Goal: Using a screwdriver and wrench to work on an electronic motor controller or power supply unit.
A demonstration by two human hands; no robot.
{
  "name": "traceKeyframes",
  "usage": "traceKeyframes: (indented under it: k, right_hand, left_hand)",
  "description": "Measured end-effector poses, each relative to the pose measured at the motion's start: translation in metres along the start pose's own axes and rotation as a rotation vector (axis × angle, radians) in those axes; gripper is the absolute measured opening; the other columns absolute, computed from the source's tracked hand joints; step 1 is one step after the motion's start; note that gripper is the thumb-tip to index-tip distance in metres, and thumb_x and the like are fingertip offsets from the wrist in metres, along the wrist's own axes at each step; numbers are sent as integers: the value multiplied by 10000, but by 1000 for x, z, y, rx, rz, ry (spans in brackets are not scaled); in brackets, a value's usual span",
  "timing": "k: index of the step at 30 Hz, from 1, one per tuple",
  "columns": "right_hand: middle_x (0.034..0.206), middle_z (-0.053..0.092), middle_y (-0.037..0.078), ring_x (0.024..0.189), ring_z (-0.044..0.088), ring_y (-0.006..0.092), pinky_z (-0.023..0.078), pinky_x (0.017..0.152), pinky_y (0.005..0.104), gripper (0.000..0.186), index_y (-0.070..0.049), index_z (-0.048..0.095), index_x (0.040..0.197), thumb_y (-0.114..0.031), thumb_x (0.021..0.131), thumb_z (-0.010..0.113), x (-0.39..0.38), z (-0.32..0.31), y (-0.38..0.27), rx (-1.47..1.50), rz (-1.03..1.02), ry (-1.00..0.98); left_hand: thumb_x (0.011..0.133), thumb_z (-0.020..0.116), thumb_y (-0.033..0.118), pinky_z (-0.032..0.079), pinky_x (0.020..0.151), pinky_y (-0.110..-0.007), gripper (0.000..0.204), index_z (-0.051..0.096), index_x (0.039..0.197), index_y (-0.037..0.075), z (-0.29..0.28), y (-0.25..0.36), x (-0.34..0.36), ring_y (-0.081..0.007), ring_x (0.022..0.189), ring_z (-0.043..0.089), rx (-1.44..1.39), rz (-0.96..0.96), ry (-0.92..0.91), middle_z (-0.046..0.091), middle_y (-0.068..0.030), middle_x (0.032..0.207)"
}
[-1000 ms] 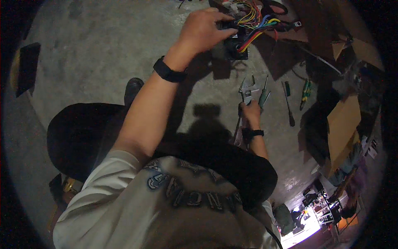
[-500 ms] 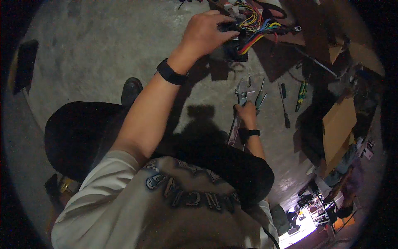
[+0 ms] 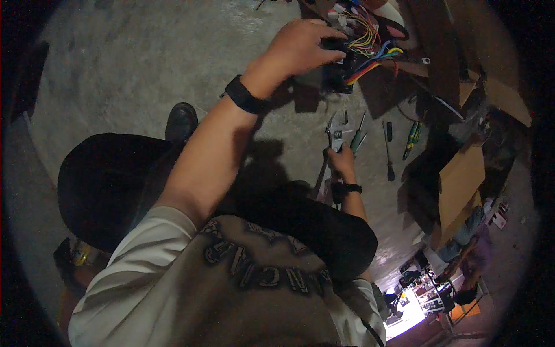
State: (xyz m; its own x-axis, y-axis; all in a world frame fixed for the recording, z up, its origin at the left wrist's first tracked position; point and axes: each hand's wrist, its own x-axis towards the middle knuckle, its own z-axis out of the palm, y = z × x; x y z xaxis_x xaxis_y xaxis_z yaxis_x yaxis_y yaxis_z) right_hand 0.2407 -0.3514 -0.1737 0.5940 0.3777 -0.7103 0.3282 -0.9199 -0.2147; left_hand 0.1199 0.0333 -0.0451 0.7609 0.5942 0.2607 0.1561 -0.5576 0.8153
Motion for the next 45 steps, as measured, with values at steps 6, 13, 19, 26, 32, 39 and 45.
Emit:
traceKeyframes:
  k: [6,13,19,26,32,39,45]
  right_hand:
    - [1073,698,248,1021,673,405,523,884,452,516,41,630,1117,-317,775,776,3,-3,19,167,-72,-23]
    - [954,703,282,898,695,434,539,800,491,491,77,634,1025,-327,779,763,-16,-13,-27,-187,-17,66]
    - [966,695,306,942,681,469,539,840,519,556,104,629,1004,-385,774,761,-16,-11,-25,-298,-31,110]
    - [967,694,307,946,683,457,541,850,518,543,87,636,1015,-388,783,759,-21,-12,-38,-337,-40,114]
    - [1013,698,274,938,685,452,555,846,508,485,45,665,1010,-402,828,720,-17,-11,-26,-432,-77,110]
    - [965,689,303,947,676,457,534,858,533,483,58,651,978,-382,799,743,-13,-10,-20,-326,-95,125]
    - [1007,690,288,962,677,445,541,848,527,474,37,653,1041,-375,818,724,-14,-4,-21,-321,-73,142]
  left_hand:
    - [785,816,361,536,831,-415,410,754,1151,190,2,-7,6,-360,937,671,1,10,-30,707,-165,998]
    - [766,816,408,536,859,-437,430,765,1125,177,0,-10,12,-373,970,672,-38,7,-67,714,-177,1025]
    - [722,838,386,532,878,-442,396,773,1018,131,-3,4,13,-367,949,670,105,-47,-33,717,-163,980]
    - [701,845,353,539,870,-438,391,763,999,113,0,7,15,-354,947,674,142,-28,8,720,-141,977]
    - [715,838,319,552,864,-421,371,759,1013,112,1,10,14,-349,942,683,108,-68,19,723,-131,998]
    - [764,846,343,535,902,-332,474,737,1183,150,-26,-2,16,-200,929,687,-258,-226,-171,736,-84,999]
    - [786,839,250,488,786,-274,486,717,1243,139,-22,6,12,-76,771,570,-428,-458,-168,653,13,830]
